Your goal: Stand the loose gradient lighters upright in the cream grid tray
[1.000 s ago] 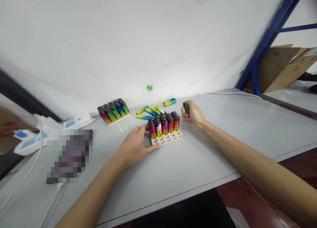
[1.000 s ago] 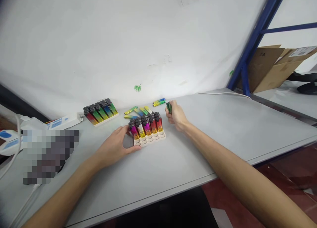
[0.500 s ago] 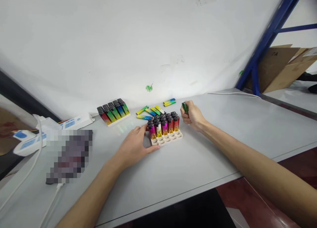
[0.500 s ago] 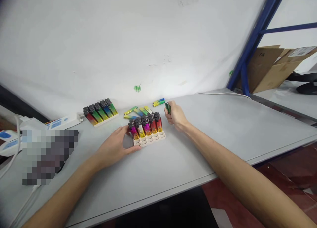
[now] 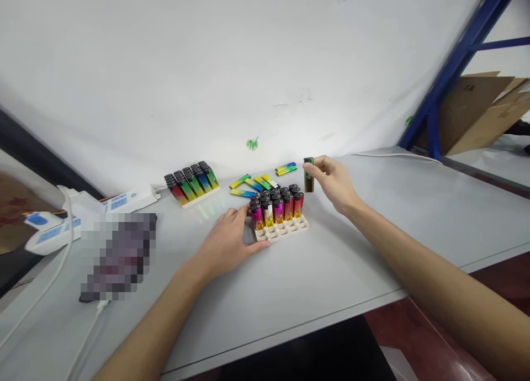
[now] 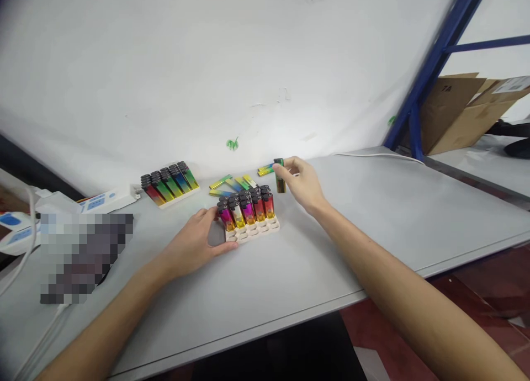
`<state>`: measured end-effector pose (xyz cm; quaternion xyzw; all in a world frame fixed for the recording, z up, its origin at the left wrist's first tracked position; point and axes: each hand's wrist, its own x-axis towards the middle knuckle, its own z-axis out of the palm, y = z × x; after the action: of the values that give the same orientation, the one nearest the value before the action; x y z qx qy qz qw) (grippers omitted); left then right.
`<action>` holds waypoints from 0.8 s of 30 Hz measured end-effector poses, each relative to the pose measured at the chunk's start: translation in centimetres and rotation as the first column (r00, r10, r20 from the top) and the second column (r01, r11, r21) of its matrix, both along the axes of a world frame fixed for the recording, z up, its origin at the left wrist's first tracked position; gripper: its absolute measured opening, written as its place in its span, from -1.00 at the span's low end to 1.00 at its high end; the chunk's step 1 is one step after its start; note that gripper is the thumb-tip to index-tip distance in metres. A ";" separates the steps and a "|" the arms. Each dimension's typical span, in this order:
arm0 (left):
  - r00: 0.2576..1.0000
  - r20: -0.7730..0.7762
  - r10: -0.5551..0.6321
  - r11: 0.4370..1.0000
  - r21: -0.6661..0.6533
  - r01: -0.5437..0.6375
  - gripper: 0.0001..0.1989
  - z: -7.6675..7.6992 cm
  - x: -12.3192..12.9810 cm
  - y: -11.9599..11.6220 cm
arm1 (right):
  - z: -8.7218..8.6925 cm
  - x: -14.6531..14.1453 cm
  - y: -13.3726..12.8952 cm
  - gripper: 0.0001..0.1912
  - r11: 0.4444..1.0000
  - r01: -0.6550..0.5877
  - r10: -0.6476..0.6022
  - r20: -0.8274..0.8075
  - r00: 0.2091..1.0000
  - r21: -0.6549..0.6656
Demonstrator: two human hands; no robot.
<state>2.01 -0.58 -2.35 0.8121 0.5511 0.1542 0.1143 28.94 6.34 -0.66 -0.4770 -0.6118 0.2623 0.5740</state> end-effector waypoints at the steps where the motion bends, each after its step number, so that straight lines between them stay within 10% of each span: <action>1: 1.000 0.011 -0.003 1.000 -0.001 0.003 -0.18 0.0 0.0 0.0 | 0.4 0.1 -0.2 -0.71 0.995 0.041 -0.043 0.023 0.999 0.090; 8: 0.999 0.032 -0.028 1.000 -0.001 0.028 -0.25 0.0 0.3 -0.1 | 1.3 -1.8 -3.1 -0.74 0.805 0.128 -0.158 0.000 0.987 0.579; 16: 0.999 0.044 -0.021 0.999 -0.028 0.023 -0.37 -0.2 0.3 -0.3 | -0.4 -5.0 -6.7 -0.79 0.867 -0.382 0.172 0.528 0.831 0.319; 24: 0.996 0.087 -0.037 0.999 -0.016 0.039 -0.51 0.3 0.6 -0.5 | -1.5 -6.1 -6.6 -0.74 0.894 -0.355 0.040 0.740 0.672 0.273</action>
<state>2.65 -1.04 -2.04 0.8138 0.5315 0.1822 0.1482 22.86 -0.25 -2.13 -0.3441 -0.8750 -0.0119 0.3404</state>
